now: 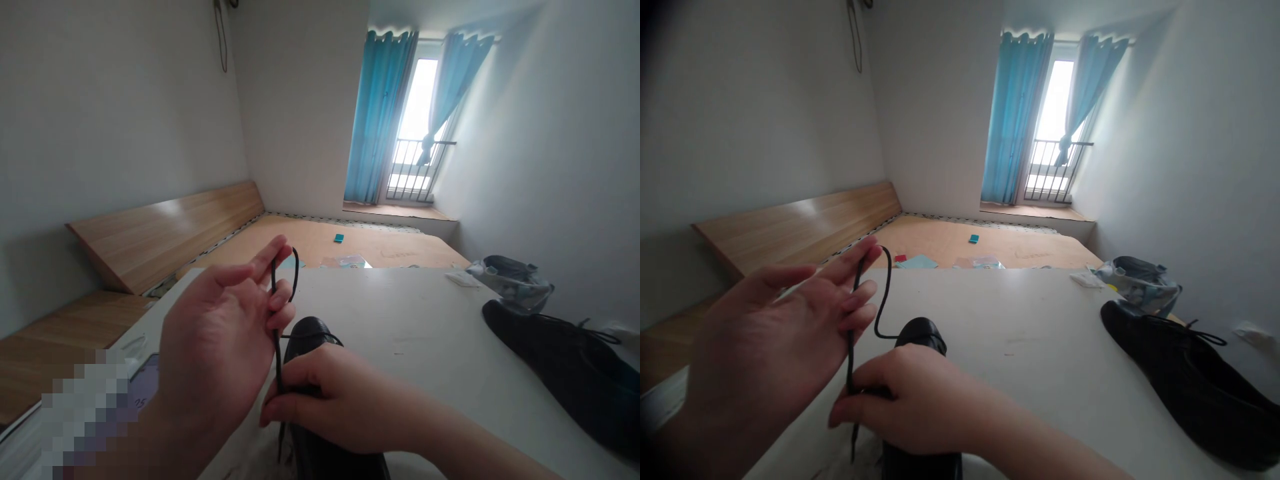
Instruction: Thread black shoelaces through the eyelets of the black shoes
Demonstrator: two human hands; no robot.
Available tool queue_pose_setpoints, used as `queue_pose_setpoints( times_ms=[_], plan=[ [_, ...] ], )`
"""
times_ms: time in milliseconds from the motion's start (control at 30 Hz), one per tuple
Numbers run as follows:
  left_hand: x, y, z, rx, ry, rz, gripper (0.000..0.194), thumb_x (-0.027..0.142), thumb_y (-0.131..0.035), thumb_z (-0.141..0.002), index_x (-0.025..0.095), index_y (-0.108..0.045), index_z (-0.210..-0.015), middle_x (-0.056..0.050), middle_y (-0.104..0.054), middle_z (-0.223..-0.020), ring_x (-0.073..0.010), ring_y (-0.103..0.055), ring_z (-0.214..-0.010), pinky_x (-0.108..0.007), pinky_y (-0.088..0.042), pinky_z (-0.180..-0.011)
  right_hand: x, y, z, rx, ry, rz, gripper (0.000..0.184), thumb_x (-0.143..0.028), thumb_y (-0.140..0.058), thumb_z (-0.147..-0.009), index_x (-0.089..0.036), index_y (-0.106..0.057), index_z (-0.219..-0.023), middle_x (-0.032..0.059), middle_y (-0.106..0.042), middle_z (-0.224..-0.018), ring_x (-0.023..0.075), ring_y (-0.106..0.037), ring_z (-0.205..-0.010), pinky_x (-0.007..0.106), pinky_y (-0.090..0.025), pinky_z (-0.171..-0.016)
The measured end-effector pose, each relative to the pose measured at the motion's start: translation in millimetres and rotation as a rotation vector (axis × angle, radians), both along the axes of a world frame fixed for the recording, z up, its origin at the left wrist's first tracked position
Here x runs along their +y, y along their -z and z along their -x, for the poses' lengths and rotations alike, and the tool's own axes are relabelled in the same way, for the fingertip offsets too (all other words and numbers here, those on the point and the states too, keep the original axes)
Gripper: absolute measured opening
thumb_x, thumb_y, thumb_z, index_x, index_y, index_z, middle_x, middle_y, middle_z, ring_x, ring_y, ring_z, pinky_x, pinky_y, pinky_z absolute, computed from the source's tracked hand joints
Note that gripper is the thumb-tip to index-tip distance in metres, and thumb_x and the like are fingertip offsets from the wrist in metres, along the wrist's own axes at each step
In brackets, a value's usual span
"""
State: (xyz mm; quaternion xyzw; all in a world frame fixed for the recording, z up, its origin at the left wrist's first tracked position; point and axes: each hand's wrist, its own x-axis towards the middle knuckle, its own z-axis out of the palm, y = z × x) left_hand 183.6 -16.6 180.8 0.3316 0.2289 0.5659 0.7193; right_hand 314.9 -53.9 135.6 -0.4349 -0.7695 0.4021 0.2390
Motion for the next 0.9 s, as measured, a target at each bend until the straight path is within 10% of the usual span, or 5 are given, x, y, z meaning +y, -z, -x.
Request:
queue_pose_setpoints(
  times_ms=[267, 400, 500, 700, 900],
  plan=[
    [42, -9.2, 30, 0.488, -0.336, -0.413, 0.026, 0.018, -0.053, -0.068, 0.019, -0.071, -0.087, -0.001, -0.057, -0.082, -0.0050, -0.021, -0.045, -0.017, -0.017, -0.036, 21, -15.7, -37, -0.052, 0.032, -0.001, 0.023, -0.025, -0.047, -0.092, -0.015, -0.066, -0.085, -0.0008, -0.059, -0.073, 0.0100, -0.048, -0.066, 0.021, -0.037, -0.059],
    [56, 8.6, 44, 1.406, -0.228, -0.697, 0.034, 0.047, -0.051, -0.080, 0.024, -0.070, -0.095, -0.004, -0.066, -0.088, -0.0189, -0.056, -0.070, -0.029, -0.043, -0.062, 26, -12.0, -39, -0.030, 0.119, -0.055, 0.024, -0.019, -0.044, -0.091, -0.016, -0.068, -0.091, 0.0008, -0.066, -0.080, 0.0110, -0.054, -0.071, 0.022, -0.039, -0.064],
    [58, 25.0, 47, 1.877, -0.212, -0.899, 0.044, 0.056, -0.046, -0.080, 0.022, -0.073, -0.086, -0.011, -0.067, -0.103, -0.0351, -0.051, -0.110, -0.046, -0.038, -0.091, 24, -6.0, -31, -0.173, 0.186, -0.139, 0.022, -0.019, -0.049, -0.089, -0.018, -0.071, -0.086, -0.0005, -0.069, -0.074, 0.0111, -0.056, -0.066, 0.023, -0.038, -0.061],
    [41, 20.6, 40, 1.699, 0.339, -0.944, 0.035, 0.049, -0.042, -0.088, 0.033, -0.071, -0.097, 0.001, -0.071, -0.098, -0.0219, -0.060, -0.094, -0.032, -0.041, -0.083, 21, 1.5, -19, -0.444, 0.244, -0.401, 0.018, -0.027, -0.056, -0.089, -0.019, -0.071, -0.084, 0.0030, -0.072, -0.077, 0.0152, -0.060, -0.069, 0.026, -0.036, -0.063],
    [34, 12.5, 35, 1.655, 0.406, -0.909, 0.025, 0.036, -0.050, -0.082, 0.025, -0.070, -0.074, 0.001, -0.069, -0.073, -0.0172, -0.060, -0.068, -0.026, -0.037, -0.061, 24, 1.1, -23, -0.401, 0.223, -0.373, 0.029, -0.036, -0.054, -0.090, -0.018, -0.068, -0.071, 0.0002, -0.064, -0.062, 0.0111, -0.051, -0.056, 0.024, -0.029, -0.055]
  ],
)
